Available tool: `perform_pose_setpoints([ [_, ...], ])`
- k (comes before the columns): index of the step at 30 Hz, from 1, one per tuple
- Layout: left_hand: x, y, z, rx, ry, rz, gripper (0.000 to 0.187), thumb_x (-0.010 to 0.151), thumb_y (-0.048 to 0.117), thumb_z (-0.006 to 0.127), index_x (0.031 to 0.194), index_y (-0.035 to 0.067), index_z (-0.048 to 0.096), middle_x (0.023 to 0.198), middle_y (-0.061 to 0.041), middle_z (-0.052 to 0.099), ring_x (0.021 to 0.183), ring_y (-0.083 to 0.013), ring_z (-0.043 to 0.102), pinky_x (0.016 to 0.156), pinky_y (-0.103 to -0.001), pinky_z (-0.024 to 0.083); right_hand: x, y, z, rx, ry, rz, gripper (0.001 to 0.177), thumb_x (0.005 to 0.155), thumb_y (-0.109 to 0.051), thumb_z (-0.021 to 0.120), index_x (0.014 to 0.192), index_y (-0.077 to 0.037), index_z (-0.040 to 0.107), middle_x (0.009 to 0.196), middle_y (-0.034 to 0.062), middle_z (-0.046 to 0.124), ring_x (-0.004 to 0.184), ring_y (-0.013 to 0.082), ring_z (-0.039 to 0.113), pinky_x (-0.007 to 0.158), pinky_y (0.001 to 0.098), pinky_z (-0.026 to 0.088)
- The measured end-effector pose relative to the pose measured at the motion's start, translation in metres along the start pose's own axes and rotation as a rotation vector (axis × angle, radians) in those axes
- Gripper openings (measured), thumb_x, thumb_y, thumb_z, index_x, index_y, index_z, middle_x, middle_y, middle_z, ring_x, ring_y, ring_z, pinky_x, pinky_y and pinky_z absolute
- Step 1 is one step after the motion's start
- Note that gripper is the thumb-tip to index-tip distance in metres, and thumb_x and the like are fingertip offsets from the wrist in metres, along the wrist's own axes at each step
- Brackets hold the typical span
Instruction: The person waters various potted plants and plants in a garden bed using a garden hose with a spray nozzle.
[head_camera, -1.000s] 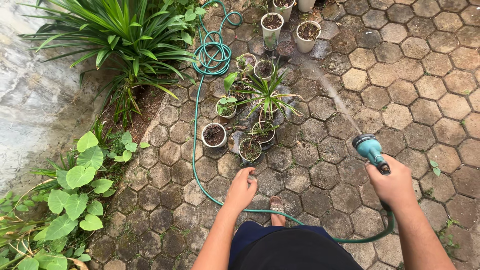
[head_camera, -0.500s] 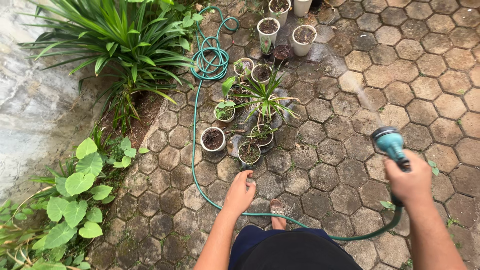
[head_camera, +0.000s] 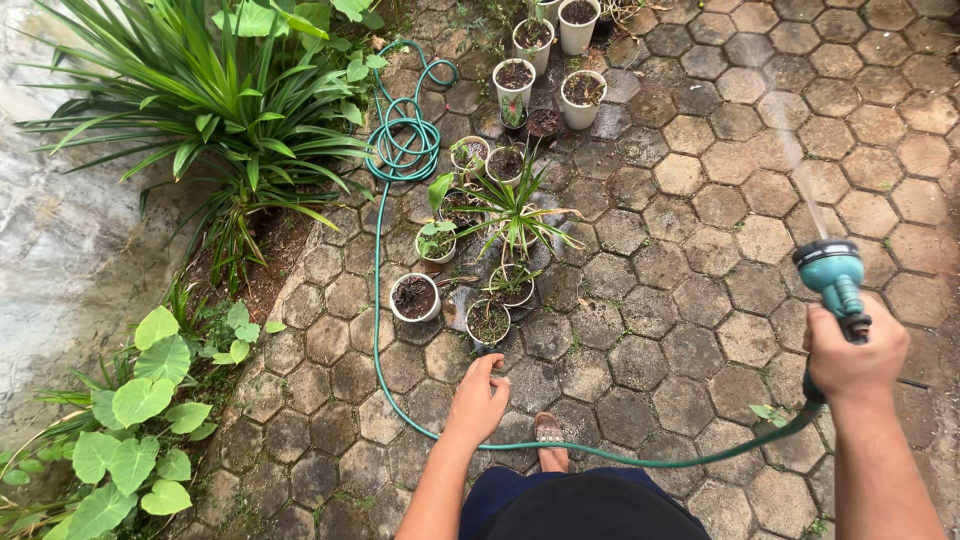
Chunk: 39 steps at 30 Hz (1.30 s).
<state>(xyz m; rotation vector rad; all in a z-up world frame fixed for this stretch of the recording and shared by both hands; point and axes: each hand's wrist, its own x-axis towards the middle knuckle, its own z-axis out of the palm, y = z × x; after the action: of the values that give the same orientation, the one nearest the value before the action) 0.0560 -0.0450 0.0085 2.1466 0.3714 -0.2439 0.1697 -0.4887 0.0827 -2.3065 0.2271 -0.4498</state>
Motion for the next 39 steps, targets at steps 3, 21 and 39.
perform_pose_setpoints([
  [3, 0.001, -0.011, 0.004, 0.029, 0.098, 0.199, 0.040, 0.092, 0.015, 0.063, 0.130, 0.004, 0.060, 0.124, -0.015, 0.065, 0.107, -0.0296, 0.065, 0.090, -0.040, 0.052, -0.005, 0.006, 0.004, -0.050, -0.001, -0.043, 0.030, 0.106, -0.020, 0.071, 0.083, -0.002, 0.065, 0.067, 0.0064, 0.065, 0.062, 0.0163, 0.064, 0.064, 0.0314, 0.050],
  [21, -0.048, -0.024, -0.008, -0.188, 0.132, 0.031, 0.036, 0.092, 0.011, 0.061, 0.128, 0.005, 0.057, 0.119, -0.016, 0.062, 0.096, -0.0272, 0.070, 0.085, -0.039, 0.054, -0.114, -0.110, 0.143, 0.094, -0.988, -0.270, 0.017, 0.074, -0.023, 0.070, 0.087, -0.012, 0.069, 0.072, 0.0102, 0.072, 0.061, 0.0246, 0.071, 0.064, 0.0388, 0.056],
  [39, -0.264, -0.158, -0.045, -0.327, 0.575, -0.658, 0.040, 0.096, 0.021, 0.059, 0.134, 0.010, 0.055, 0.132, -0.005, 0.062, 0.103, -0.0161, 0.070, 0.082, -0.037, 0.054, -0.182, -0.267, 0.296, -0.082, -1.129, -0.594, 0.035, 0.083, -0.031, 0.071, 0.107, -0.006, 0.074, 0.081, 0.0199, 0.071, 0.075, 0.0318, 0.071, 0.076, 0.0424, 0.054],
])
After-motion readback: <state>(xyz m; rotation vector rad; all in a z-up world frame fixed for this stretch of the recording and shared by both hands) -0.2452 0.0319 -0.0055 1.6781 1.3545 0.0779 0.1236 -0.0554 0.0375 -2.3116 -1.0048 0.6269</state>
